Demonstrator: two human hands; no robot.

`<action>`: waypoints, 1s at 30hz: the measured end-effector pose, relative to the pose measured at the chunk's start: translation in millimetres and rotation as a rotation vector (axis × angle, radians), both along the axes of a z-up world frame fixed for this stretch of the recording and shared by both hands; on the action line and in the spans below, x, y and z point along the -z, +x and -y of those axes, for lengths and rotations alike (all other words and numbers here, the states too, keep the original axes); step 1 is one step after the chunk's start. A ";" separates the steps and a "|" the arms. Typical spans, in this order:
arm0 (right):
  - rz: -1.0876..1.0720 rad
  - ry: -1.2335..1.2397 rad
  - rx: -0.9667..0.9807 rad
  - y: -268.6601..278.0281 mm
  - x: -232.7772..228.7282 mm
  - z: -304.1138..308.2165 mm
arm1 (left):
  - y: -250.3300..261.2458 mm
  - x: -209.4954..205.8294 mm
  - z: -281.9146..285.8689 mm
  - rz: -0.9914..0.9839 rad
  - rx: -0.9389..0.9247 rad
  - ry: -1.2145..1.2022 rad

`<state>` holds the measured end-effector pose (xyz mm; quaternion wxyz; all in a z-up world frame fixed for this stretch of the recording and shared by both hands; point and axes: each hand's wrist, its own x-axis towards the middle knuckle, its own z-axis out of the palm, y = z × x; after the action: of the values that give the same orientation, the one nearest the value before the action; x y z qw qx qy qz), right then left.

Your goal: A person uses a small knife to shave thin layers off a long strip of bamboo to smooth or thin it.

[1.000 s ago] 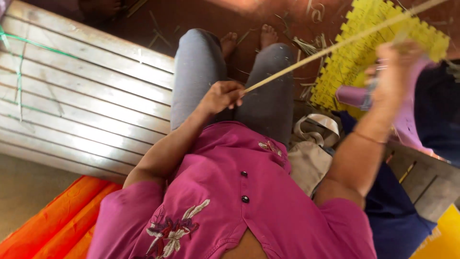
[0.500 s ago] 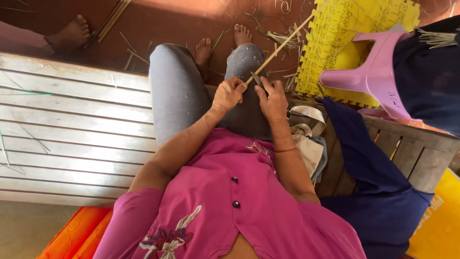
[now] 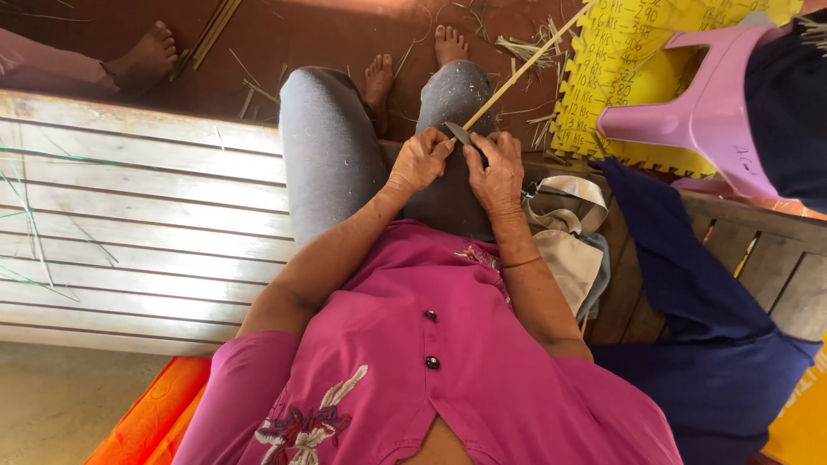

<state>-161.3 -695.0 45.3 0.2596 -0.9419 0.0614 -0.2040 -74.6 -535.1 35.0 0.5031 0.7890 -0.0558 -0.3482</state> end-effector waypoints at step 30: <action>-0.063 0.072 0.093 1.6 24.3 -2.0 | -56.4 -88.2 -138.0 -0.156 0.087 -0.124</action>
<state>-159.6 -693.0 21.1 0.2816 -0.9340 0.1205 -0.1838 -131.0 -397.0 123.2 0.5383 0.7237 -0.0720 -0.4257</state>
